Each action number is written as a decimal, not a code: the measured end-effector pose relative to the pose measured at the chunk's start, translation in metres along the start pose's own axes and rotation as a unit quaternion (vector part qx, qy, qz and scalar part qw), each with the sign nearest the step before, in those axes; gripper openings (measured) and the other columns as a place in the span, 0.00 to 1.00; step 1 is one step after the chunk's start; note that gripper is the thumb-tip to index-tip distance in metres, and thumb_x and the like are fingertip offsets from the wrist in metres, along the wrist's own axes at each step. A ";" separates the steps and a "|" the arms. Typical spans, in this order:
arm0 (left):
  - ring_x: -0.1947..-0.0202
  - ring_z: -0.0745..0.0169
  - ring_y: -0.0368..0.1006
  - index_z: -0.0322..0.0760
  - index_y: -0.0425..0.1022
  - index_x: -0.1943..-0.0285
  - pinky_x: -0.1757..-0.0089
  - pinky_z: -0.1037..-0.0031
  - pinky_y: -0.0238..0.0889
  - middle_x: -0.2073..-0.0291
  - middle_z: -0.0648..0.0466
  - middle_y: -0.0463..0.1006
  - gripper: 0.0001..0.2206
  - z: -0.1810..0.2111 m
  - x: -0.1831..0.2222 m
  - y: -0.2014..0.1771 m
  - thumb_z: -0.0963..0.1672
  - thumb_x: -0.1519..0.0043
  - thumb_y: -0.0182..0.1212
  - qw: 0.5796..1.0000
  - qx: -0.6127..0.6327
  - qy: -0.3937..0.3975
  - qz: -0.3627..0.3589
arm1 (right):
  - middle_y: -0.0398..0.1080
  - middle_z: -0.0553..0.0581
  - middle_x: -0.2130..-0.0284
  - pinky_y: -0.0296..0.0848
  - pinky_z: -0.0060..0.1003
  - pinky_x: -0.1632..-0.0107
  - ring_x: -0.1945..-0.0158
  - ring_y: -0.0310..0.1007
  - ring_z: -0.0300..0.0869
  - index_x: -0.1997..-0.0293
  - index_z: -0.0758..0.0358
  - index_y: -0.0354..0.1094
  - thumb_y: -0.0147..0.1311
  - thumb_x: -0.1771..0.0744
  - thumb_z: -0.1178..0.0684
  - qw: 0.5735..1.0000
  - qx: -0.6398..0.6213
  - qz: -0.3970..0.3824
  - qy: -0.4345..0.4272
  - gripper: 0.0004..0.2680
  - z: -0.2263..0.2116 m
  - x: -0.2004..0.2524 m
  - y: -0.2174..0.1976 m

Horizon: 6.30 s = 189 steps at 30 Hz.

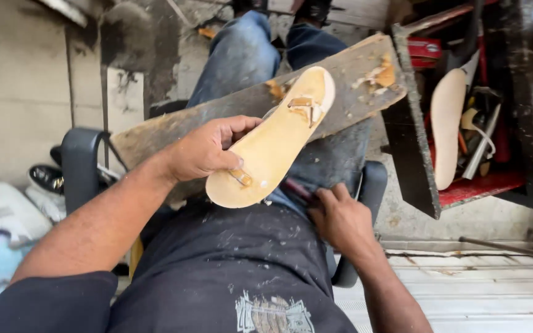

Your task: Trimming the edges of a sandal sole with a knife and handling money

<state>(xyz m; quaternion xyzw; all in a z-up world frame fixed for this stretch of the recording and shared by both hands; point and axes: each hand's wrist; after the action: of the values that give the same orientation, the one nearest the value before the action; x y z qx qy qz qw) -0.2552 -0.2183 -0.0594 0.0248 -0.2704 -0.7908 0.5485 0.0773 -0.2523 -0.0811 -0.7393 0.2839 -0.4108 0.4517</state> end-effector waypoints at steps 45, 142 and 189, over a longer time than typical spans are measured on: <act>0.48 0.32 0.77 0.38 0.56 0.24 0.48 0.49 0.68 0.51 0.34 0.80 0.52 -0.051 0.096 0.017 0.48 0.60 0.82 0.956 -0.275 -0.007 0.104 | 0.72 0.61 0.74 0.73 0.30 0.75 0.74 0.73 0.39 0.68 0.68 0.74 0.63 0.41 0.72 0.794 -0.496 0.348 -0.044 0.07 -0.028 -0.125 -0.030; 0.47 0.34 0.76 0.34 0.59 0.27 0.48 0.51 0.67 0.53 0.35 0.79 0.49 -0.052 0.100 0.017 0.48 0.60 0.82 0.956 -0.262 -0.005 0.128 | 0.69 0.66 0.73 0.70 0.33 0.72 0.75 0.71 0.43 0.65 0.74 0.69 0.65 0.39 0.73 0.736 -0.538 0.381 -0.157 0.08 0.032 -0.135 -0.017; 0.41 0.42 0.72 0.39 0.63 0.28 0.41 0.54 0.62 0.45 0.39 0.76 0.48 -0.055 0.090 0.018 0.49 0.60 0.84 0.953 -0.248 -0.071 0.160 | 0.72 0.66 0.70 0.70 0.37 0.66 0.71 0.72 0.46 0.66 0.68 0.70 0.60 0.38 0.70 0.727 -0.544 0.306 -0.286 0.06 0.020 -0.071 -0.002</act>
<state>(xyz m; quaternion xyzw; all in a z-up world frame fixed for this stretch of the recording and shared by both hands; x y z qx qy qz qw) -0.2568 -0.3247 -0.0747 -0.2118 -0.1050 -0.7348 0.6358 0.0590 -0.1869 -0.1086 -0.8136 0.5273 0.2056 0.1328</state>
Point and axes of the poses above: each hand's wrist, its own x-axis away from the middle knuckle, its own y-axis out of the palm, z = x × y
